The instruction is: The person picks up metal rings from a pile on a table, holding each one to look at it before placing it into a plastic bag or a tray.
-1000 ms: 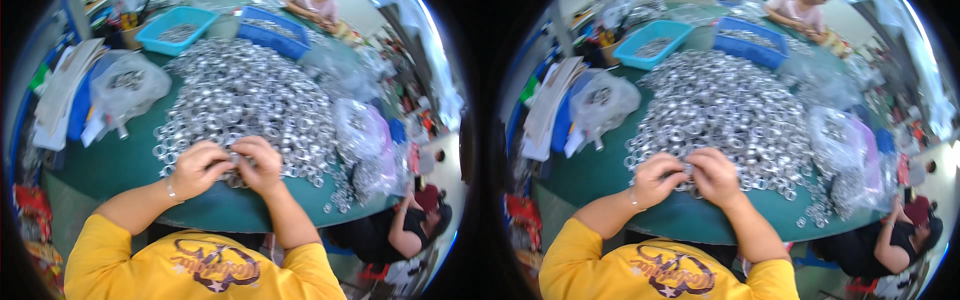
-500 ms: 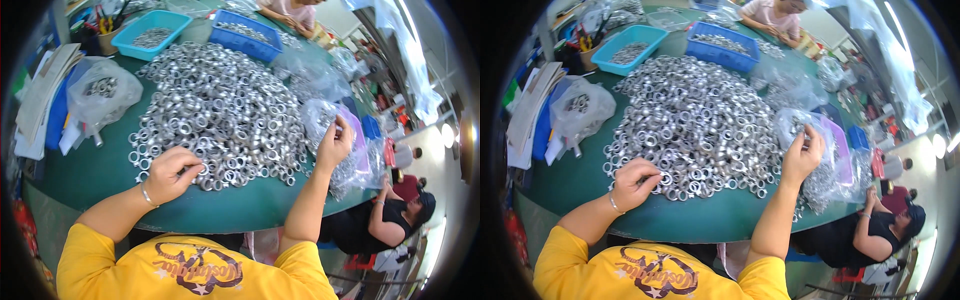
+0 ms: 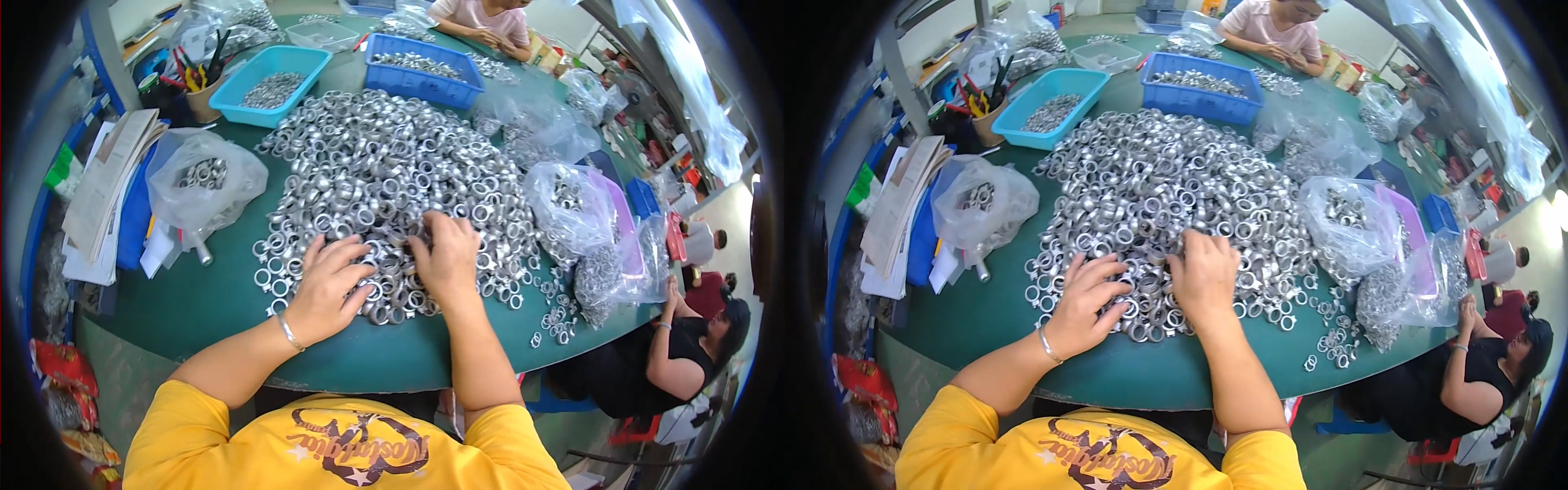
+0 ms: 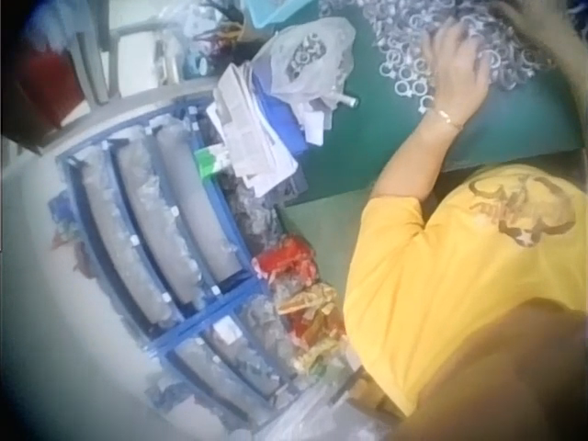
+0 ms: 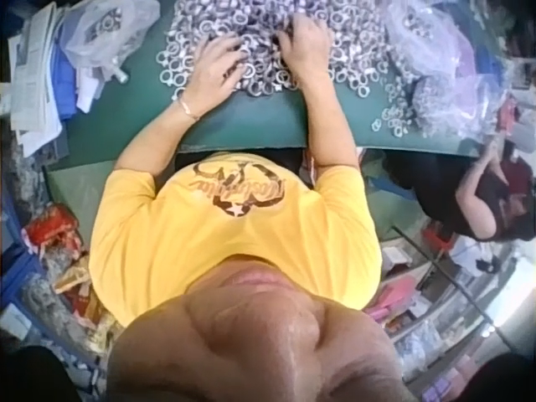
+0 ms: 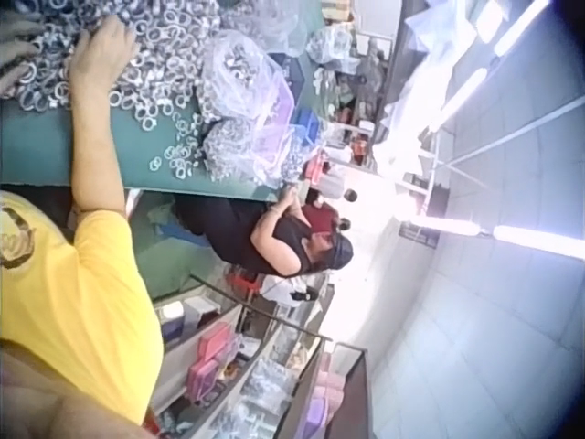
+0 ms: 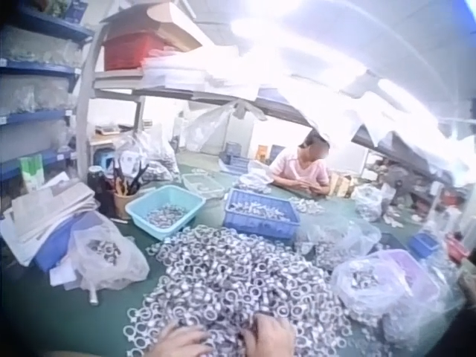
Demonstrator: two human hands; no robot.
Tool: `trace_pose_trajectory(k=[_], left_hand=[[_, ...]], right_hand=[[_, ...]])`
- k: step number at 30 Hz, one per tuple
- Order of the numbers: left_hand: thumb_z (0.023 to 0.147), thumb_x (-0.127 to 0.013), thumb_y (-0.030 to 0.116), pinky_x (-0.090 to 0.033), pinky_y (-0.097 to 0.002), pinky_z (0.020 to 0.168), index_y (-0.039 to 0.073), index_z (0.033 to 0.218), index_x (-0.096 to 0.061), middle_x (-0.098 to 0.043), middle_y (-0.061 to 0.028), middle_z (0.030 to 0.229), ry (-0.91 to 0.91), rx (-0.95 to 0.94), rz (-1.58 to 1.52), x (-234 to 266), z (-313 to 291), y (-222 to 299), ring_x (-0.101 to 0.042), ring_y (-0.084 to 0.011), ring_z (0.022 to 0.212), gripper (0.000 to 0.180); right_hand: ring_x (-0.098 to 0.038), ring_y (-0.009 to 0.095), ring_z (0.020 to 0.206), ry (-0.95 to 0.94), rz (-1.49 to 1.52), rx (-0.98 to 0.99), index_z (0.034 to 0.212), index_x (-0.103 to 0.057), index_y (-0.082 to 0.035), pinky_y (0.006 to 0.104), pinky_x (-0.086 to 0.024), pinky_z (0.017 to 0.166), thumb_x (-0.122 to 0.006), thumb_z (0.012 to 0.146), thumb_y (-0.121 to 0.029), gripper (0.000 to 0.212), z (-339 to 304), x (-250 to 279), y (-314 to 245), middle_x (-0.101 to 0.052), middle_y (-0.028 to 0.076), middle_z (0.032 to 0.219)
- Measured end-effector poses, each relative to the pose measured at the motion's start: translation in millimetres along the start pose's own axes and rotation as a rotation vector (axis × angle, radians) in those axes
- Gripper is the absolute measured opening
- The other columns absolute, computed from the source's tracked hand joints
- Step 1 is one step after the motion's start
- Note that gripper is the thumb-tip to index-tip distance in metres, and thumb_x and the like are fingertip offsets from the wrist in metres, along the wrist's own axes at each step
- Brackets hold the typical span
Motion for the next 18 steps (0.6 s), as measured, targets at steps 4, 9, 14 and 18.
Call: trace_pose_trajectory(k=[4, 9, 14, 18], left_hand=[[0.075, -0.065, 0.011, -0.02, -0.0512, 0.103, 0.009, 0.094, -0.061, -0.054, -0.008, 0.116, 0.005, 0.004, -0.008, 3, -1, -5, -0.044, -0.0273, 0.119, 0.019], [0.07, -0.065, 0.004, -0.038, -0.0344, 0.081, 0.006, 0.089, -0.064, -0.058, -0.0072, 0.097, 0.219, -0.045, -0.076, 10, 1, -4, -0.054, -0.0243, 0.091, 0.018], [0.072, -0.067, 0.006, -0.04, -0.0319, 0.072, 0.003, 0.082, -0.063, -0.058, -0.0072, 0.085, 0.284, -0.026, -0.161, 13, 2, -4, -0.054, -0.0229, 0.079, 0.011], [0.072, -0.066, 0.007, -0.037, -0.0333, 0.076, 0.006, 0.081, -0.061, -0.058, -0.005, 0.085, 0.29, 0.011, -0.201, 12, -1, -9, -0.054, -0.0225, 0.08, 0.011]], right_hand=[[-0.055, 0.025, 0.082, 0.087, 0.181, 0.064, 0.092, -0.058, -0.006, 0.0386, -0.038, 0.075, -0.071, 0.063, -0.005, 0.032, 4, -1, -3, -0.061, 0.007, 0.083], [-0.055, 0.009, 0.072, -0.032, 0.948, -0.185, 0.097, -0.053, -0.002, 0.0221, -0.045, 0.062, -0.073, 0.068, 0.003, 0.036, -8, -7, -24, -0.058, 0.003, 0.081], [-0.056, 0.011, 0.081, -0.273, 1.484, -0.261, 0.104, -0.049, 0.0, 0.0228, -0.049, 0.071, -0.065, 0.072, 0.011, 0.038, -19, -6, -39, -0.057, 0.007, 0.088], [-0.057, 0.012, 0.084, -0.331, 1.502, -0.212, 0.105, -0.048, 0.0, 0.0248, -0.05, 0.075, -0.063, 0.074, 0.012, 0.037, -22, -9, -40, -0.057, 0.008, 0.092]])
Point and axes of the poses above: each hand's wrist, its own z-axis towards the middle knuckle, its own x-axis out of the back of the hand, y = z × x, the point moved 1 cm from there along z, towards the middle knuckle
